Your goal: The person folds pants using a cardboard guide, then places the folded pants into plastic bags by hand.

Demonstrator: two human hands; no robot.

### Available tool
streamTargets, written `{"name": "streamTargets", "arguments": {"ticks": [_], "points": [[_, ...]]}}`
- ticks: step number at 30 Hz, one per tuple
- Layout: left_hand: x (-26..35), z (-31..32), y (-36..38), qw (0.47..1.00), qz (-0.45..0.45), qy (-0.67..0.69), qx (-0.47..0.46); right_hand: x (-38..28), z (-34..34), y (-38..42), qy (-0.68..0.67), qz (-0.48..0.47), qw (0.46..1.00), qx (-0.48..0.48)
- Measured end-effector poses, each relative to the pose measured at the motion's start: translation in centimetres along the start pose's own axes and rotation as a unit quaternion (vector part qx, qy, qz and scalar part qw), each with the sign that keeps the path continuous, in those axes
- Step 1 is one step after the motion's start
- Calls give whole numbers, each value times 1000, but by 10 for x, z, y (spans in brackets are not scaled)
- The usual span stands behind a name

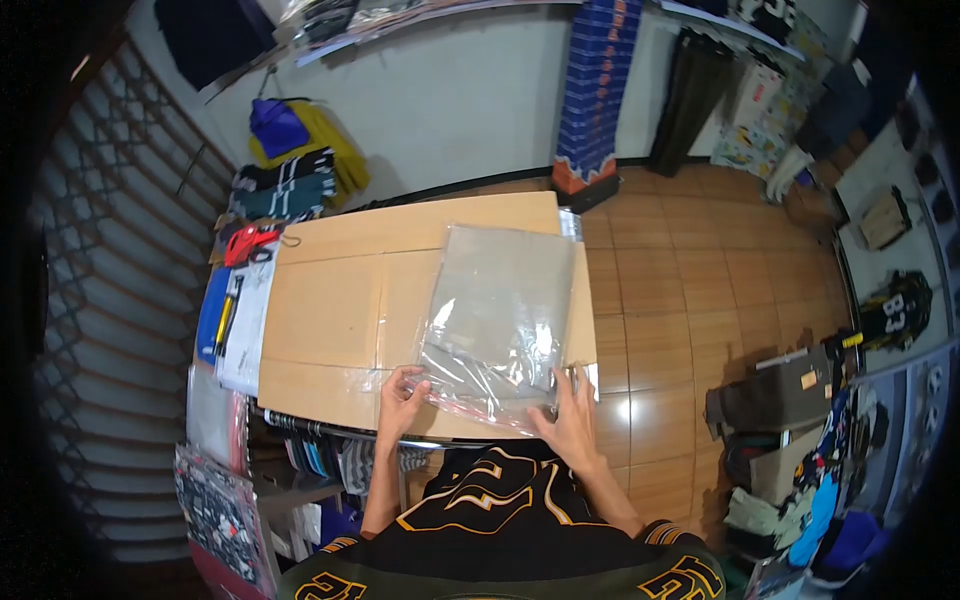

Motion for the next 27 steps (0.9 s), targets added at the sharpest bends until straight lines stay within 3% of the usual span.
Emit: {"name": "streamTargets", "arguments": {"ticks": [3, 10, 19, 27], "points": [[-4, 2, -13, 1000, -10, 0, -12, 9, 10, 12, 15, 36, 998, 42], [-1, 8, -25, 999, 19, 42, 5, 4, 10, -32, 27, 11, 989, 144], [-9, -13, -23, 999, 33, 29, 29, -9, 24, -66, 39, -25, 987, 156], [-19, -26, -28, 998, 7, 56, -7, 9, 33, -33, -140, 108, 963, 203]]}}
Point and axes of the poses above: each hand's wrist, its own y-axis away from the middle knuckle, its own z-axis out of the palm, x = y × z, the point moved 6 cm from there along -y, towards the middle knuckle, and after that the axes turned 4 degrees about -x, right-handed, at the moved point
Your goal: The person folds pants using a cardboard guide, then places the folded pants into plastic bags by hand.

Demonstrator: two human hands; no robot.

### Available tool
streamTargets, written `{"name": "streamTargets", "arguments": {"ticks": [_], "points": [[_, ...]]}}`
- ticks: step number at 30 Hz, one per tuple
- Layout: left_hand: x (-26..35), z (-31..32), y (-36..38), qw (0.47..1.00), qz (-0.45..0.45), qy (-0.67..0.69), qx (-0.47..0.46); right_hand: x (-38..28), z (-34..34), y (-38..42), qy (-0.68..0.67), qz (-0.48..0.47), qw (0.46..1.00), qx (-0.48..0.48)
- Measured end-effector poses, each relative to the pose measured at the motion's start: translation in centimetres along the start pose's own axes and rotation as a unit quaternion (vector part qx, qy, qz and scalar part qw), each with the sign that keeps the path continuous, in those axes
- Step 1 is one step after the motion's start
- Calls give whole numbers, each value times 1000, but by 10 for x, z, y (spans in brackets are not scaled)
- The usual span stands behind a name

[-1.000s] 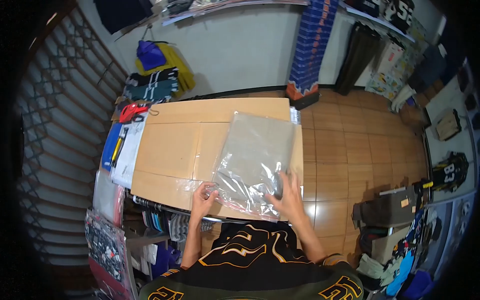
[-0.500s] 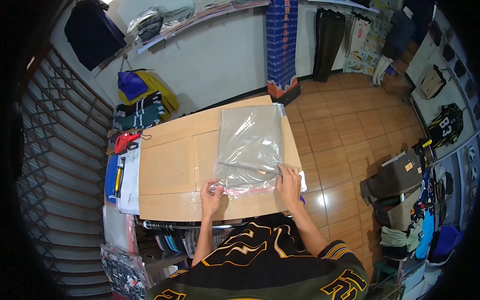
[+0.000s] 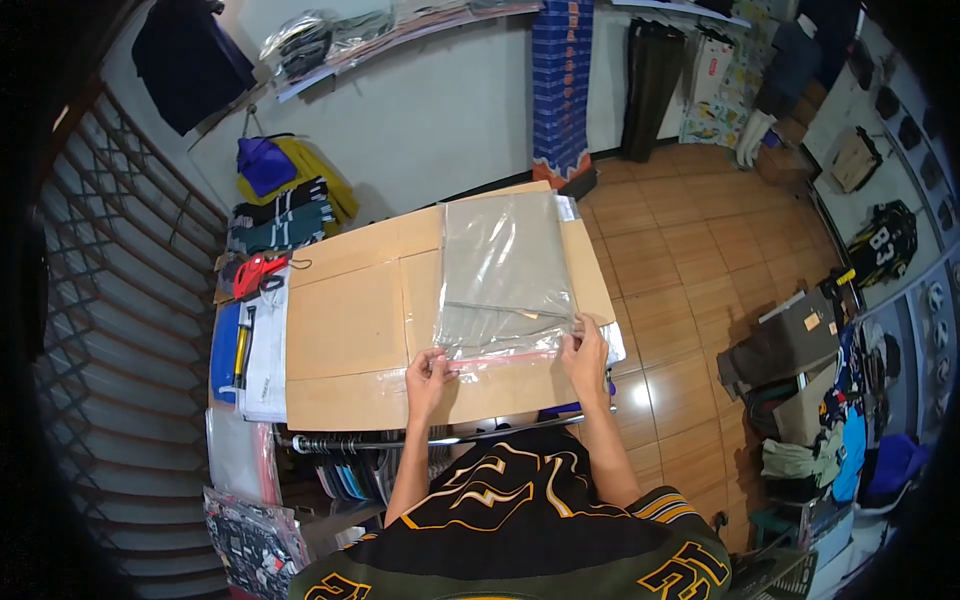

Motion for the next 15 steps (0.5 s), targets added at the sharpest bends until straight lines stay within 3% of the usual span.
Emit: {"name": "streamTargets", "arguments": {"ticks": [4, 7, 9, 15], "points": [[-3, -1, -2, 1000, -7, 21, -21, -2, -10, 12, 33, 24, 998, 39], [-4, -1, -4, 999, 0, 34, -35, 12, -13, 17, 84, 67, 994, 10], [-2, -2, -3, 999, 7, 32, -40, 25, -12, 20, 11, 80, 997, 8], [9, -13, 5, 999, 13, 38, -33, 34, -12, 36, -40, 76, 996, 33]]}}
Point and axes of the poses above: each hand's wrist, its own y-axis away from the middle knuckle, its own z-axis out of the palm, x = y × z, the point moved 6 cm from there along -y, towards the middle knuckle, and after that the axes turned 4 degrees about -x, right-handed, at the moved point
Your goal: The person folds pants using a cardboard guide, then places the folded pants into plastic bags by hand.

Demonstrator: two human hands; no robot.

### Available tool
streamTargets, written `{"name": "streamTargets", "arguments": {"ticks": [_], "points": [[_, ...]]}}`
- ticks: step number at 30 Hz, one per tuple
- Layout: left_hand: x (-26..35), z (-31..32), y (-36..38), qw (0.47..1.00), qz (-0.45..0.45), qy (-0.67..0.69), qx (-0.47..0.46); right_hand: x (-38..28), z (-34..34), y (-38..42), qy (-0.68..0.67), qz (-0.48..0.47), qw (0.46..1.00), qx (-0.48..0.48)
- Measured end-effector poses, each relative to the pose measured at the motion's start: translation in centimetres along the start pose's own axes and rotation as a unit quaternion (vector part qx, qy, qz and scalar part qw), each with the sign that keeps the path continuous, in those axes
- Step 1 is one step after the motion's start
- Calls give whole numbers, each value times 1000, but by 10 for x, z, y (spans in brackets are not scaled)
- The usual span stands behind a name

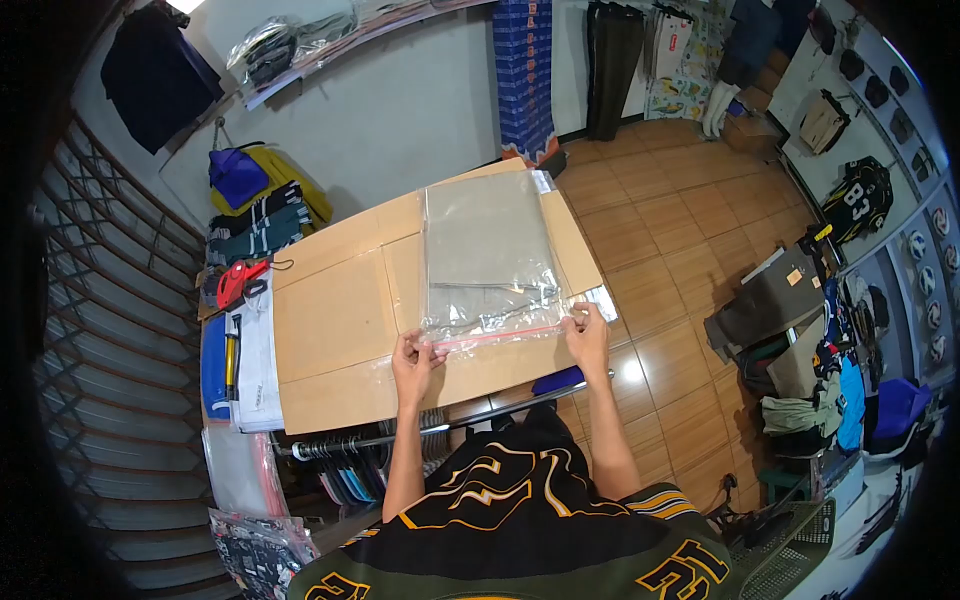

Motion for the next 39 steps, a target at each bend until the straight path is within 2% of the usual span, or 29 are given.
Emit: {"name": "streamTargets", "arguments": {"ticks": [11, 17, 22, 25, 39], "points": [[-2, -9, 1, 1000, 3, -14, 27, 12, 0, 4, -40, 5, 999, 7], [-3, -13, -1, 998, 33, -3, 52, 21, 3, 4, -71, -5, 997, -8], [-8, -14, -5, 999, 31, -3, 36, 19, 6, 7, -107, 10, 994, 13], [-6, -10, -4, 1000, -1, 11, 19, 10, 8, 7, -34, -4, 999, 6], [-3, -7, -2, 1000, 6, 27, 14, 6, 10, 15, -26, 2, 1000, 7]]}}
Point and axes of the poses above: each hand's wrist, its own y-axis away from the middle knuckle, its own z-axis out of the palm, x = y × z, the point moved 6 cm from there along -y, towards the middle knuckle, and after that the axes turned 4 degrees about -x, right-handed, at the moved point
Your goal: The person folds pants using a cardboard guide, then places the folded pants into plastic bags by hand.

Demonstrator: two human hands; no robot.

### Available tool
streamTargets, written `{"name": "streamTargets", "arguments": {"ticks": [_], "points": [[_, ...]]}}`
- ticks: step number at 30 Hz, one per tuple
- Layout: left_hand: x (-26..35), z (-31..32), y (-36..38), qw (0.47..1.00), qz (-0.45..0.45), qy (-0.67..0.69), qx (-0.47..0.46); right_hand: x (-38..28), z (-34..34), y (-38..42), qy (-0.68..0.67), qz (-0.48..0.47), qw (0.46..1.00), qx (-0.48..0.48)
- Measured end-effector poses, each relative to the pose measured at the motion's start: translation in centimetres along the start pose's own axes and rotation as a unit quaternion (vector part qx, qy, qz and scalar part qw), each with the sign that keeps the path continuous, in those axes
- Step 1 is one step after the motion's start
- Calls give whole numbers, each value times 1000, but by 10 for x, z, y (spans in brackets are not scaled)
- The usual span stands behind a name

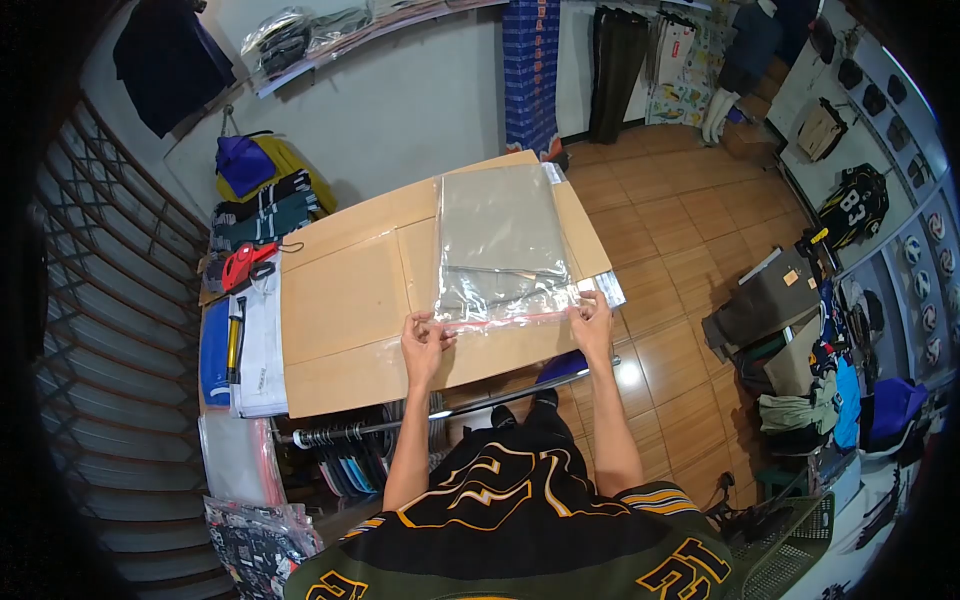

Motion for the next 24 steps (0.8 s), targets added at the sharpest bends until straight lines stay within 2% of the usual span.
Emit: {"name": "streamTargets", "arguments": {"ticks": [2, 5, 10, 17, 19, 22, 23, 24], "points": [[1, 0, 0, 1000, -5, 6, 0, 0, 2, 0, 6, -1, 1000, 5], [3, 2, 2, 1000, -21, -20, 0, -1, 5, 1, 68, -51, 996, 17], [-6, -2, -1, 999, 38, -17, -1, -1, 7, 1, 72, -74, 994, 17], [-5, 0, 1, 999, 33, -26, -6, -16, 5, 10, 68, -33, 997, 21], [0, 3, 3, 999, 40, -34, -4, -27, 5, 12, 119, -134, 982, 60], [9, 9, 7, 995, 39, -85, -18, -32, 14, 15, 89, -176, 979, 49], [9, 10, 7, 995, 39, -85, -18, -32, 14, 16, 89, -176, 979, 49], [10, 11, 6, 993, 51, -102, -19, -30, 15, 17, 84, -114, 990, 25]]}}
Point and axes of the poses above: each hand's wrist, its own y-axis away from the middle knuckle, its own z-axis out of the palm, x = y × z, the point moved 6 cm from there along -y, towards the middle knuckle, and after that the axes turned 4 degrees about -x, right-handed, at the moved point
